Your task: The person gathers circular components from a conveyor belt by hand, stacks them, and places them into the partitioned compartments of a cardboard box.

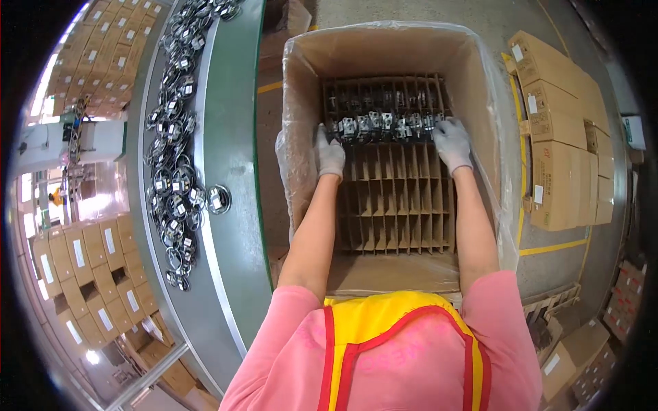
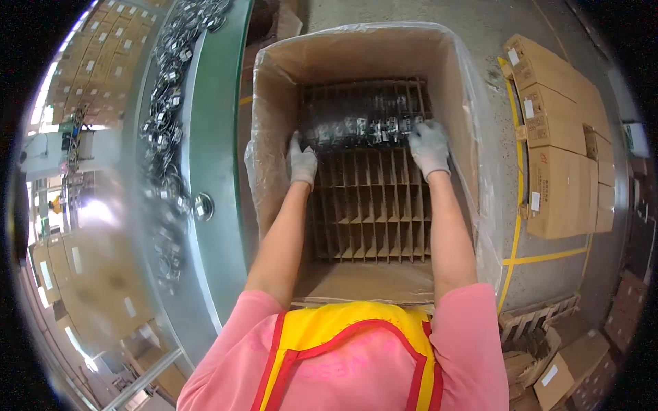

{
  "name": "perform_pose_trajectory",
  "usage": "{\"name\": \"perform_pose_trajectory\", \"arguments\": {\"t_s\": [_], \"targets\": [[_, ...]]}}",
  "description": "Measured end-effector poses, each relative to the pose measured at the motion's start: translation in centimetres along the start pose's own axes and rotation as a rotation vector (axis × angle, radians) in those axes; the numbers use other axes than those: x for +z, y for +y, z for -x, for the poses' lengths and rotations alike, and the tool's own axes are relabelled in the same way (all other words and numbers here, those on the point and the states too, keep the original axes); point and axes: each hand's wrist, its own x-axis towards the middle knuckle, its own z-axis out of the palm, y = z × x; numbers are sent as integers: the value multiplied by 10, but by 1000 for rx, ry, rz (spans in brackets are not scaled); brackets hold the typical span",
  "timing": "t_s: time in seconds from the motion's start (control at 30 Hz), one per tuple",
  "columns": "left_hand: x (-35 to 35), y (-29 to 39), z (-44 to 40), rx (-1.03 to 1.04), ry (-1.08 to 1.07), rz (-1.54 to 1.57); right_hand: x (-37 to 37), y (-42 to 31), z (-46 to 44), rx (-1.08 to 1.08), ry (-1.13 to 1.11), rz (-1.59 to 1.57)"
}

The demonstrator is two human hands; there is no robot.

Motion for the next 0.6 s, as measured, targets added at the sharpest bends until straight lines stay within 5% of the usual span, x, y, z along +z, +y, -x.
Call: {"name": "perform_pose_trajectory", "arguments": {"t_s": [0.07,0.13,0.2,0.3,0.43,0.53,0.6], "targets": [[-4,12,5,-57,1,88,2,4,-4,109,12,-116],[3,9,9,397,211,-97,-17,-14,-4,353,28,-347],[7,14,20,335,-29,-19,-6,1,-4,263,96,-280],[12,3,16,463,16,-104,-16,-11,-2,87,-8,-88],[4,10,3,265,-151,-12,-17,-19,-9,400,-77,-32],[8,13,15,433,152,-73,17,12,-2,-26,142,-78],[8,10,16,432,-15,-111,12,6,5,37,0,17]]}}
